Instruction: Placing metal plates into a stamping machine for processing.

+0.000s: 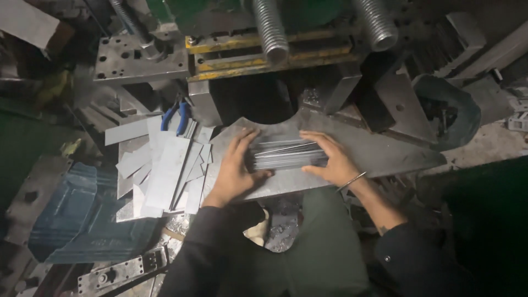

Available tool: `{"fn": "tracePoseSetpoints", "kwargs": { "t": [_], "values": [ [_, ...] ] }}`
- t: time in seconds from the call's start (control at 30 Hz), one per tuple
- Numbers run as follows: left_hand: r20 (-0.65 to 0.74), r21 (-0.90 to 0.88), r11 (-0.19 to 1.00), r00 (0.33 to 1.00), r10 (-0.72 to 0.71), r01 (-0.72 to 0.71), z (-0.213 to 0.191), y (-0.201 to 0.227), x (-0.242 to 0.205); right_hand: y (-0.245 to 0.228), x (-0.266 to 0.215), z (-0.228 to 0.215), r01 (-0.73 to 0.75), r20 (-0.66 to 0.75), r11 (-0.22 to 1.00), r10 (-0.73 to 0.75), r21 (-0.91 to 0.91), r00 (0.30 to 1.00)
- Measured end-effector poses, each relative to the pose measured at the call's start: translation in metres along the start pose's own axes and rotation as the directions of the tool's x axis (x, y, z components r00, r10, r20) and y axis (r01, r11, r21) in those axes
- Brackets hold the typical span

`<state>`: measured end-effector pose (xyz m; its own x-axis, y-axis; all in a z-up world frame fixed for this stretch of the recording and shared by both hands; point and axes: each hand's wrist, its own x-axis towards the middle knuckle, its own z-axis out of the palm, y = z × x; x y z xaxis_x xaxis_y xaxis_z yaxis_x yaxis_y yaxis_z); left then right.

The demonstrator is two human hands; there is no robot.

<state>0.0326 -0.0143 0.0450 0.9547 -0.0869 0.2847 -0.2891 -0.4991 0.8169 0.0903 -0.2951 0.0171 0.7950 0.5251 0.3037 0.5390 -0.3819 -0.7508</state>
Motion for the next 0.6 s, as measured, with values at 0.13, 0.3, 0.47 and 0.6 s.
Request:
{"fn": "tracePoseSetpoints", "kwargs": {
  "t": [0.13, 0.3, 0.47, 0.6],
  "values": [
    [-0.004, -0.003, 0.998, 0.998, 0.061, -0.061, -0.002, -0.013, -0.001, 0.013, 0.0, 0.002, -0.104, 0.031, 0.995, 0.103, 0.013, 0.994],
    [-0.137, -0.048, 0.998, 0.99, 0.034, -0.041, 0.005, -0.01, -0.008, 0.006, -0.005, 0.004, -0.236, 0.022, 0.97, 0.235, 0.062, 0.972],
    [-0.135, -0.1, 0.993, 0.99, 0.048, -0.062, 0.012, -0.019, -0.008, 0.014, -0.006, 0.013, -0.213, -0.056, 0.962, 0.226, 0.173, 0.973],
    [-0.078, -0.22, 0.973, 0.996, 0.051, -0.067, 0.029, -0.003, -0.007, -0.017, 0.002, 0.018, -0.111, -0.07, 0.96, 0.134, 0.258, 0.989]
  ]
}}
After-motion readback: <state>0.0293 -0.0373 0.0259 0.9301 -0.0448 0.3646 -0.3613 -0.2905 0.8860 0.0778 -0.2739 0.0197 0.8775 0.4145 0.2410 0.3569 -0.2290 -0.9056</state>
